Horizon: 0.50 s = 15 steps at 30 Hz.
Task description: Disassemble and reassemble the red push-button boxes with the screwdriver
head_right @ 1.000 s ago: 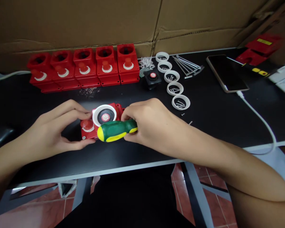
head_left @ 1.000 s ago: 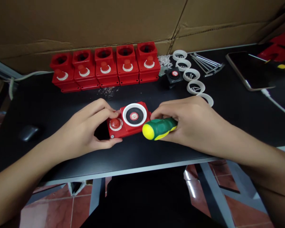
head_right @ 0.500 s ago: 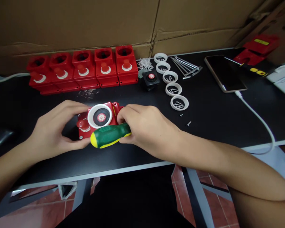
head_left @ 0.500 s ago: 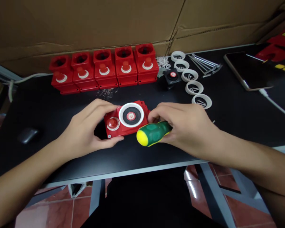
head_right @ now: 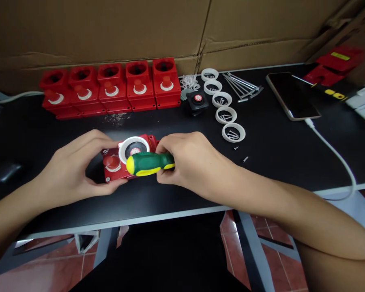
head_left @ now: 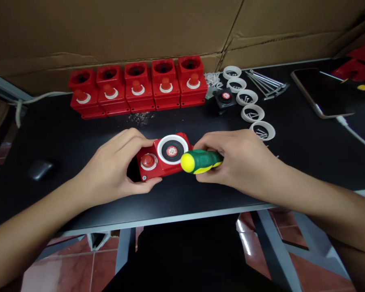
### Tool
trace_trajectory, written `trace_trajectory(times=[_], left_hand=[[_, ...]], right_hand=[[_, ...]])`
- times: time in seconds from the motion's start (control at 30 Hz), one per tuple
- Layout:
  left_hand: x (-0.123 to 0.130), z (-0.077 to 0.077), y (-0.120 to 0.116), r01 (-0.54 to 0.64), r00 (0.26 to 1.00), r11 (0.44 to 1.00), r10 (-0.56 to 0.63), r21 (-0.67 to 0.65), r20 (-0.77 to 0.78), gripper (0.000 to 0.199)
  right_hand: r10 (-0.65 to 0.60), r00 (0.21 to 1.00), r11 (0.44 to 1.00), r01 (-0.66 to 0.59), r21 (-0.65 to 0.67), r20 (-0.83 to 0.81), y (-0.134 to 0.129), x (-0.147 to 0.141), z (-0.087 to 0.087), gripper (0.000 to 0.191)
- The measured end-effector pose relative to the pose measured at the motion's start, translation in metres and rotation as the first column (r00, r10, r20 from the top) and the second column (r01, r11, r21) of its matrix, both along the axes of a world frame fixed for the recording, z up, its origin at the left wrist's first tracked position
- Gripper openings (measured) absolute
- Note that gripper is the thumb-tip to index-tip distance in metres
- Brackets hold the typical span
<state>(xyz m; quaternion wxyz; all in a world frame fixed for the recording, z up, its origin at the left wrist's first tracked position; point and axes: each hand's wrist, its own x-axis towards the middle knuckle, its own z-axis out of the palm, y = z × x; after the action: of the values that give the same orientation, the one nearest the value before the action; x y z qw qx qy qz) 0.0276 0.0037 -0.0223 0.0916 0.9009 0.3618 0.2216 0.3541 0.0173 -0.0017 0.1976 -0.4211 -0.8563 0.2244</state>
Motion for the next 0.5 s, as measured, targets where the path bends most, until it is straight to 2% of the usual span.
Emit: trace_trajectory(times=[0.13,0.23,0.37,0.5], left_hand=[[0.001,-0.003,0.001,-0.028,1.0,0.999,0.028,0.031,0.002,0.047],[0.001,-0.004,0.001,0.0,1.0,0.998,0.0,0.064,-0.01,0.048],[0.001,-0.004,0.001,0.031,1.0,0.995,-0.03,0.096,-0.006,0.049],[0.002,-0.003,0.0,-0.014,1.0,0.998,0.015,0.063,-0.013,0.056]], right_hand=[[0.029,0.999,0.991,-0.035,0.131,0.043,0.0,0.007,-0.003,0.026],[0.065,0.996,0.975,-0.078,0.207,0.067,-0.002,0.011,-0.006,0.026],[0.084,0.992,0.973,-0.103,0.208,0.099,-0.003,0.012,-0.008,0.032],[0.114,0.993,0.978,-0.119,0.169,0.035,0.002,0.011,-0.006,0.036]])
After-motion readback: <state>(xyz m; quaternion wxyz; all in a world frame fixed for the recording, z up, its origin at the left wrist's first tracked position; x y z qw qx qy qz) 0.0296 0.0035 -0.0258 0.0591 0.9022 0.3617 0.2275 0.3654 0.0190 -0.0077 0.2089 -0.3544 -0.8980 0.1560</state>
